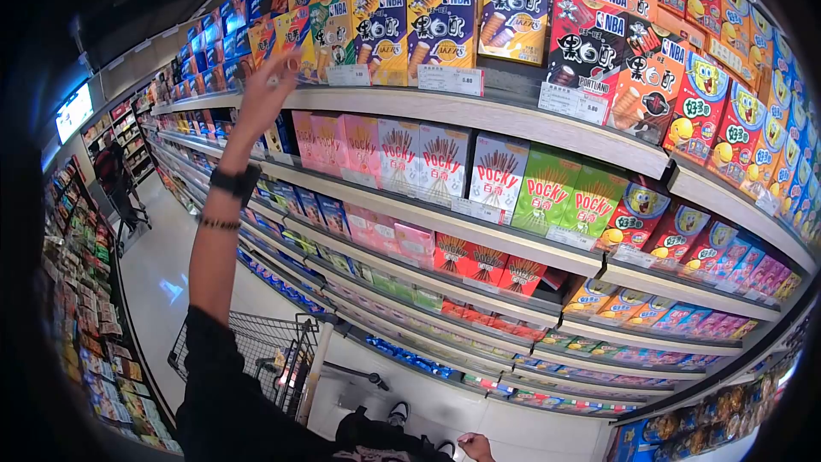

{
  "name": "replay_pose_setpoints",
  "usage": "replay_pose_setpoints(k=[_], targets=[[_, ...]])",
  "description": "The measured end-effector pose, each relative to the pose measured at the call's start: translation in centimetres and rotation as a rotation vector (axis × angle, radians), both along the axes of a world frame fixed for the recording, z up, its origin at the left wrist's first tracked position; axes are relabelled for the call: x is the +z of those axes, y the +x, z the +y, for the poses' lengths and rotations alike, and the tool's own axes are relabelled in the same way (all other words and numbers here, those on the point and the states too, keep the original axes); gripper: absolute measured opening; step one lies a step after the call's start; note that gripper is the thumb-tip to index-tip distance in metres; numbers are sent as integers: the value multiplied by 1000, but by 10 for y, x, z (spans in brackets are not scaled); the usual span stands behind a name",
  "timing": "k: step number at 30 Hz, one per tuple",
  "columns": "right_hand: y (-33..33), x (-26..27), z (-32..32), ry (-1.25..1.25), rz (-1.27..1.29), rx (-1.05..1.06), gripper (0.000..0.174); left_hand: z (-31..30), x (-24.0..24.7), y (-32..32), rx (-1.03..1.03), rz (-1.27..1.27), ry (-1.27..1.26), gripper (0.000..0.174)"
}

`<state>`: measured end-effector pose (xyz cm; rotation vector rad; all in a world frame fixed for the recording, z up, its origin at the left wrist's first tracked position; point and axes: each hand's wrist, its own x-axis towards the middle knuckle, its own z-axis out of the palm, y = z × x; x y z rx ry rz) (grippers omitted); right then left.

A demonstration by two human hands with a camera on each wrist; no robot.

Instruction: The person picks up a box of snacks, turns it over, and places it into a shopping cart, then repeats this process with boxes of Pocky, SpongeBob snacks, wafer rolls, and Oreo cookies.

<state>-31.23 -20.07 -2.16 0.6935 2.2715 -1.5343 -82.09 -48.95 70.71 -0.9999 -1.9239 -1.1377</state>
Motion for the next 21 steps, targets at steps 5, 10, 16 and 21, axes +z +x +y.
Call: replay_pose_setpoints(k=[5, 10, 16, 21], targets=[[-7, 5, -21, -14, 162, -144, 13, 65, 55, -35, 250, 520, -44, 63], [18, -27, -34, 184, 238, -204, 30, 60, 81, -79, 407, 458, -222, 70], [31, -89, -38, 138, 51, -142, 30, 35, 109, -73, 205, 336, -469, 73], [5, -57, -17, 68, 19, -238, 28, 22, 111, -69, 105, 486, -471, 73]])
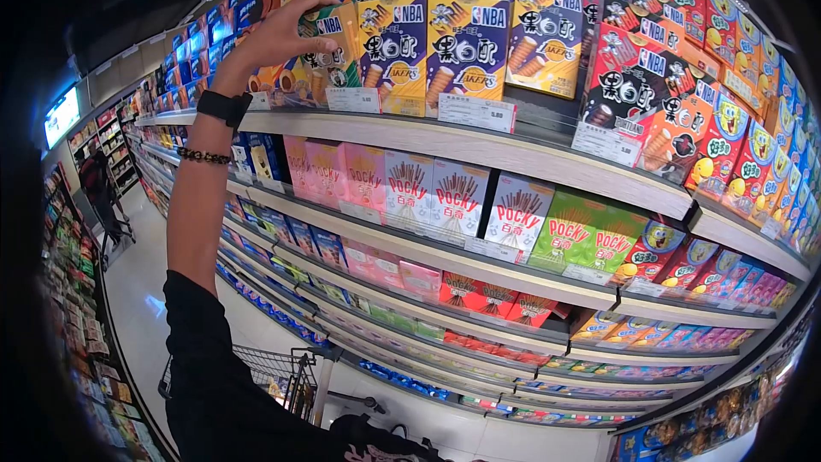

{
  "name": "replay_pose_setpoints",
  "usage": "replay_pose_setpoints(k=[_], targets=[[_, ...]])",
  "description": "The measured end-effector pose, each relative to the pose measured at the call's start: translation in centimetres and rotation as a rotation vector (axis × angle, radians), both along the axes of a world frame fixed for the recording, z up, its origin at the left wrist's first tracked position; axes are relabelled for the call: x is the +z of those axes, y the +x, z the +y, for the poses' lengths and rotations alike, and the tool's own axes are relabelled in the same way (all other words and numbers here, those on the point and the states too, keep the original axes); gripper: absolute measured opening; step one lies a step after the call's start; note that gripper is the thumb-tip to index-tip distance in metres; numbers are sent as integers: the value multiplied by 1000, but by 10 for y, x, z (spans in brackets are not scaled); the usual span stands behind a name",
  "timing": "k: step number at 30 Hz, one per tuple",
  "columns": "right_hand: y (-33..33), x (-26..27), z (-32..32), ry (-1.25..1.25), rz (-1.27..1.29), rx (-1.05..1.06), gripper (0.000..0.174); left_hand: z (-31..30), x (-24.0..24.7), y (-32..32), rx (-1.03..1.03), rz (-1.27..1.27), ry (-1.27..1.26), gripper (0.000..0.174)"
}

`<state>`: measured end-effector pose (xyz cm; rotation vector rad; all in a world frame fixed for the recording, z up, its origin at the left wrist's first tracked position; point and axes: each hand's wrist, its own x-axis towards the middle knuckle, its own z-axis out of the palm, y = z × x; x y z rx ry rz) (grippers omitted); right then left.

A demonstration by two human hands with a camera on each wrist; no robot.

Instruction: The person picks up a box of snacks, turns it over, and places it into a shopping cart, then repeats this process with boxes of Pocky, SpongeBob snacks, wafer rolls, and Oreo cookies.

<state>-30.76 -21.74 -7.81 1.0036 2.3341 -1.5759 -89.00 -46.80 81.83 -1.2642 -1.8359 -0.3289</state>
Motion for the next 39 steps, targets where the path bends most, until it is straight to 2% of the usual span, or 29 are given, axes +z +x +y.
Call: replay_pose_setpoints(k=[2, 4, 6, 8, 9, 12, 14, 15, 16, 17, 18, 20, 21, 22, 23, 24, 25, 26, 27, 28, 30, 31, 33, 36, 38, 39], targets=[[-11, -5, 10, -14, 165, -67, 27, -5, 0, 5, -81, -196, -26, 73], [-20, 8, 11, -21, 244, -98, 27, -10, 1, 2, -128, -233, -24, 70], [-29, 24, 12, 120, 326, -70, 23, -15, 1, 7, -174, -270, -25, 67], [-36, 25, 13, 83, 335, -54, 20, -21, 1, 20, -85, -104, 4, 59], [-37, 22, 13, 50, 296, -48, 21, -25, 2, 22, -84, -102, 4, 59], [-41, 13, 13, -27, 255, 7, 24, -47, 7, 31, -187, -82, 131, 53], [-50, 23, 12, -75, 253, 59, 26, -64, 7, 49, -162, -25, 326, 52], [-60, 39, 13, -131, 149, 98, 19, -75, 4, 52, -160, -27, 316, 52], [-75, 72, 11, -187, 43, 140, 15, -87, -2, 55, -211, -120, 454, 53], [-92, 109, 7, -155, 96, 174, 18, -93, -10, 61, -258, -216, 593, 54], [-106, 145, 2, -127, 147, 206, 23, -90, -24, 74, -249, -225, 582, 54], [-138, 143, 12, -208, 298, 154, 16, -75, -68, 110, -233, -365, 717, 55], [-160, 186, 13, -104, 340, 281, 17, -66, -96, 122, -254, -374, 617, 55], [-180, 204, 16, -198, 524, 352, 18, -56, -128, 136, -279, -395, 515, 54], [-195, 240, 12, -137, 623, 412, 17, -43, -160, 159, -237, -572, 433, 51], [-206, 278, 3, -278, 539, 347, 19, -25, -190, 178, -278, -632, 331, 49], [-215, 332, -6, -361, 559, 390, 25, -11, -223, 194, -277, -870, 298, 48], [-221, 358, -11, -503, 644, 436, 34, 2, -254, 208, -289, -988, 249, 48], [-221, 382, -20, -570, 700, 434, 42, 13, -287, 216, -267, -936, 198, 48], [-220, 399, -23, -629, 774, 434, 50, 22, -311, 230, -260, -1073, 213, 47], [-206, 397, -19, -723, 702, 474, 55, 34, -356, 245, -219, -1379, 522, 45], [-199, 395, -19, -812, 647, 518, 61, 36, -372, 252, -206, -1390, 523, 45], [-185, 396, -21, -903, 675, 544, 61, 38, -395, 265, -127, -1307, 674, 45], [-164, 383, -30, -1011, 728, 516, 58, 39, -414, 296, -70, -1416, 690, 43], [-155, 369, -37, -978, 613, 335, 54, 34, -431, 314, -31, -1429, 685, 46], [-156, 369, -43, -861, 629, 304, 49, 31, -436, 320, -27, -1426, 674, 49]])
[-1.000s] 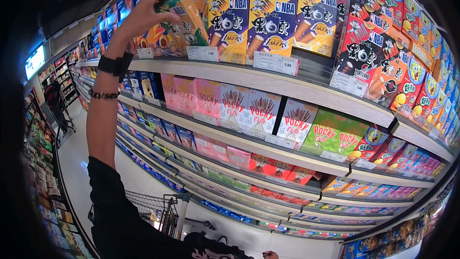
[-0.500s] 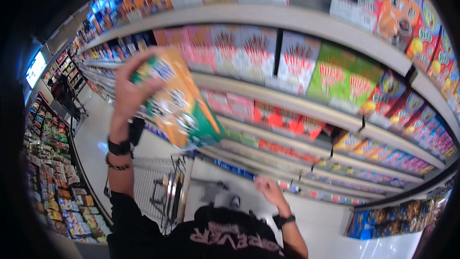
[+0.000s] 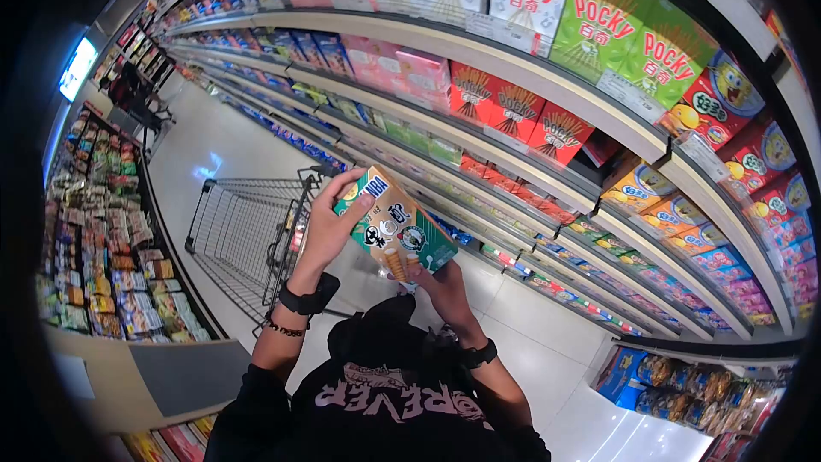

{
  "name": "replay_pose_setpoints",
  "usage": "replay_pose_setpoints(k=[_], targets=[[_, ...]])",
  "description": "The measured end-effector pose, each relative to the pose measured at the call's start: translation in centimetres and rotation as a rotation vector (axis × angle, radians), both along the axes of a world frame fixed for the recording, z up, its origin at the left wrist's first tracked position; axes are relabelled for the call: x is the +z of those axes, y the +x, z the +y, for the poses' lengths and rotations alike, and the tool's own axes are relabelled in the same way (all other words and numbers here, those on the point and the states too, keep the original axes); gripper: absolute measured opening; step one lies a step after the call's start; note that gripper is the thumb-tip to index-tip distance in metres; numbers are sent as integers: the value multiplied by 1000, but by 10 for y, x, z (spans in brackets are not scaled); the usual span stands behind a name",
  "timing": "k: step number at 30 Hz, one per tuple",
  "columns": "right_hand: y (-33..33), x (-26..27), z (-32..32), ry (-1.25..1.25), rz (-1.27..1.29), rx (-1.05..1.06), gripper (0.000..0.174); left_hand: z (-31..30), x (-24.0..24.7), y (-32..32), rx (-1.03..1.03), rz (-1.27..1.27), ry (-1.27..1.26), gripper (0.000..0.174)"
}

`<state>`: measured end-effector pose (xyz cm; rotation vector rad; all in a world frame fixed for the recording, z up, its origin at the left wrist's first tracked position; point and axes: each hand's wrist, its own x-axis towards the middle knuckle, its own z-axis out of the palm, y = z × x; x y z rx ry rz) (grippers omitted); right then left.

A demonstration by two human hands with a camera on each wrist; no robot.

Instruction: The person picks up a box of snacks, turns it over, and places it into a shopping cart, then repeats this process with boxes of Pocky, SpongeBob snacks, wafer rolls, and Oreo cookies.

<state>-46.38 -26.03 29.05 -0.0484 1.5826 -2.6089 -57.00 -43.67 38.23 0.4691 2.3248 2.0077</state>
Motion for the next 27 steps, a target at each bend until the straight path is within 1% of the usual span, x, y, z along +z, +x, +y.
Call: replay_pose_setpoints(k=[1, 3, 4, 5, 7, 8, 9, 10, 11, 12, 13, 15, 16, 17, 19, 21, 23, 24, 25, 26, 27], targets=[[3, 3, -1, 3, -4, 20, 49, -5, -3, 8, 20, -4, 3, 49], [4, 18, -4, -159, -82, 76, 45, -19, -7, 25, 78, -183, 173, 55], [1, 21, -8, -149, -81, 104, 45, -29, -12, 31, 66, -290, 254, 58], [-1, 23, -14, -153, -97, 94, 44, -37, -17, 37, 94, -285, 267, 58], [-9, 25, -28, -141, -118, 109, 42, -52, -28, 46, 50, -341, 392, 56], [-13, 23, -37, -172, -157, 92, 41, -61, -36, 49, -9, -355, 398, 55], [-18, 20, -46, -205, -197, 73, 40, -67, -39, 51, 14, -356, 413, 55], [-24, 13, -54, -194, -207, 96, 40, -71, -42, 52, 1, -347, 416, 53], [-30, 3, -62, -133, -212, 98, 38, -76, -45, 51, -12, -338, 417, 52], [-37, 2, -71, -73, -216, 98, 35, -82, -46, 46, 1, -355, 472, 51], [-44, 2, -79, -64, -224, 120, 35, -89, -48, 41, 23, -357, 482, 51], [-58, 9, -105, -49, -214, 103, 33, -113, -52, 33, -57, -375, 484, 49], [-67, 20, -116, -21, -188, 173, 32, -118, -50, 32, -10, -394, 535, 42], [-75, 20, -127, 14, -169, 207, 32, -130, -54, 26, 29, -393, 551, 42], [-92, 27, -155, 55, -186, 228, 32, -153, -61, 8, 4, -531, 539, 39], [-112, 15, -175, 142, -167, 237, 33, -183, -75, -15, 5, -518, 582, 40], [-130, 11, -195, 218, -155, 237, 33, -223, -85, -36, 142, -525, 573, 40], [-134, 11, -204, 263, -86, 328, 32, -248, -97, -47, 225, -541, 575, 47], [-139, 11, -212, 301, -14, 417, 30, -270, -104, -59, 350, -532, 618, 47], [-144, 7, -215, 332, -28, 507, 24, -293, -112, -70, 474, -520, 655, 46], [-147, 4, -217, 336, -41, 510, 24, -324, -129, -81, 512, -532, 605, 45]])
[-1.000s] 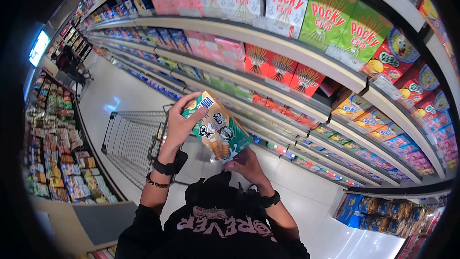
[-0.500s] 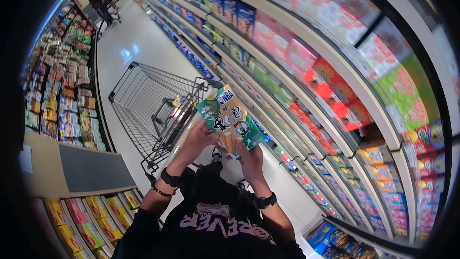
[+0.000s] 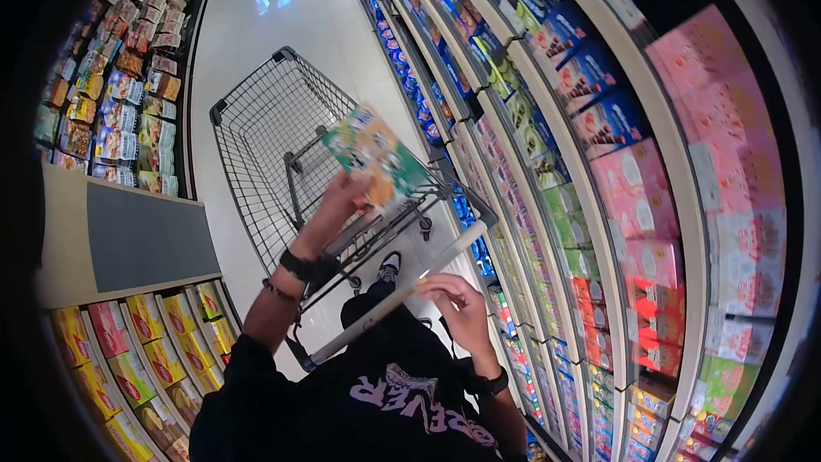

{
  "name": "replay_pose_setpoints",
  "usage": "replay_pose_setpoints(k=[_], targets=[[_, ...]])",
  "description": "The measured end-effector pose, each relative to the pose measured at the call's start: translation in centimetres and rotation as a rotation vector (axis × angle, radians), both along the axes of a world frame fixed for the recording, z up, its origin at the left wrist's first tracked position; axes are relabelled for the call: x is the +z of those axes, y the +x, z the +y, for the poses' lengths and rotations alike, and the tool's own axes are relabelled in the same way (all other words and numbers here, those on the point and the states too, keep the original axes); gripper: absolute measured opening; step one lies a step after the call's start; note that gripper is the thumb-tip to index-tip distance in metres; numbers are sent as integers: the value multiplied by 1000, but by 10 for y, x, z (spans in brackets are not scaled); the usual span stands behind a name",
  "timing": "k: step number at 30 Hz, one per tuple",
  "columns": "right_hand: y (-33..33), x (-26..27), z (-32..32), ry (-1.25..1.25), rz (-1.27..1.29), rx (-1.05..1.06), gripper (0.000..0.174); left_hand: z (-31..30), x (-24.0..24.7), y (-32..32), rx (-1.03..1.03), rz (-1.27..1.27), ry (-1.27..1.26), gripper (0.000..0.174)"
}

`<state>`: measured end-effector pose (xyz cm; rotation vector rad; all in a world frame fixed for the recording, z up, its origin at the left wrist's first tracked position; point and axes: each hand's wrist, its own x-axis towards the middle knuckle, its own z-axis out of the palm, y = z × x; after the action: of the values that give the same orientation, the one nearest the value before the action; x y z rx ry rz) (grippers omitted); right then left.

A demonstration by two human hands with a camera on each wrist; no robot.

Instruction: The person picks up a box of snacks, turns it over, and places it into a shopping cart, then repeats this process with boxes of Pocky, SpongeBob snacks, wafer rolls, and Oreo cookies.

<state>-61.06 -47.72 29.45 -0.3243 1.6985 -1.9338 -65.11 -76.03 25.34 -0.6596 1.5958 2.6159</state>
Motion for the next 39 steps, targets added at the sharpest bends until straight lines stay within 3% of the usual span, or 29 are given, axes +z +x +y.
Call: replay_pose_setpoints(k=[3, 4, 6, 9, 12, 13, 17, 20, 22, 24, 26, 28, 29, 32, 36, 38, 39], targets=[[-4, -12, 1, 245, 72, 51, 16, -75, -82, -23, 109, -220, -187, 39], [-3, -19, 5, 254, 61, 55, 16, -90, -114, -23, 108, -231, -179, 39], [2, -33, 15, 356, 85, -10, 15, -113, -171, -25, 198, -510, -124, 38], [9, -40, 25, 449, 21, -59, 16, -125, -243, -26, 11, -628, -106, 40], [11, -38, 33, 633, -23, -79, 19, -113, -291, -29, -36, -622, -36, 38], [14, -40, 39, 676, -41, -91, 19, -104, -303, -32, 32, -560, 24, 36], [27, -42, 56, 763, -127, -133, 22, -77, -319, -58, 139, -671, -33, 41], [41, -45, 67, 814, -240, -116, 22, -70, -367, -69, 97, -641, -86, 41], [49, -44, 67, 831, -286, -119, 22, -60, -373, -78, 145, -631, -95, 41], [54, -42, 67, 871, -310, -95, 23, -59, -379, -85, 32, -824, -249, 42], [60, -42, 64, 869, -352, -94, 23, -62, -383, -86, -25, -813, -357, 48], [64, -44, 67, 870, -353, -71, 24, -69, -392, -88, -217, -822, -783, 45], [66, -45, 67, 879, -362, -54, 25, -67, -396, -85, -171, -787, -921, 51], [71, -46, 71, 886, -374, -18, 27, -64, -384, -88, -128, -772, -883, 50], [73, -46, 76, 904, -364, -13, 27, -59, -443, -69, -94, -670, -824, 59], [72, -46, 79, 921, -362, -5, 27, -58, -457, -58, -134, -595, -776, 41], [71, -46, 81, 926, -382, 4, 27, -62, -443, -58, -129, -592, -781, 41]])
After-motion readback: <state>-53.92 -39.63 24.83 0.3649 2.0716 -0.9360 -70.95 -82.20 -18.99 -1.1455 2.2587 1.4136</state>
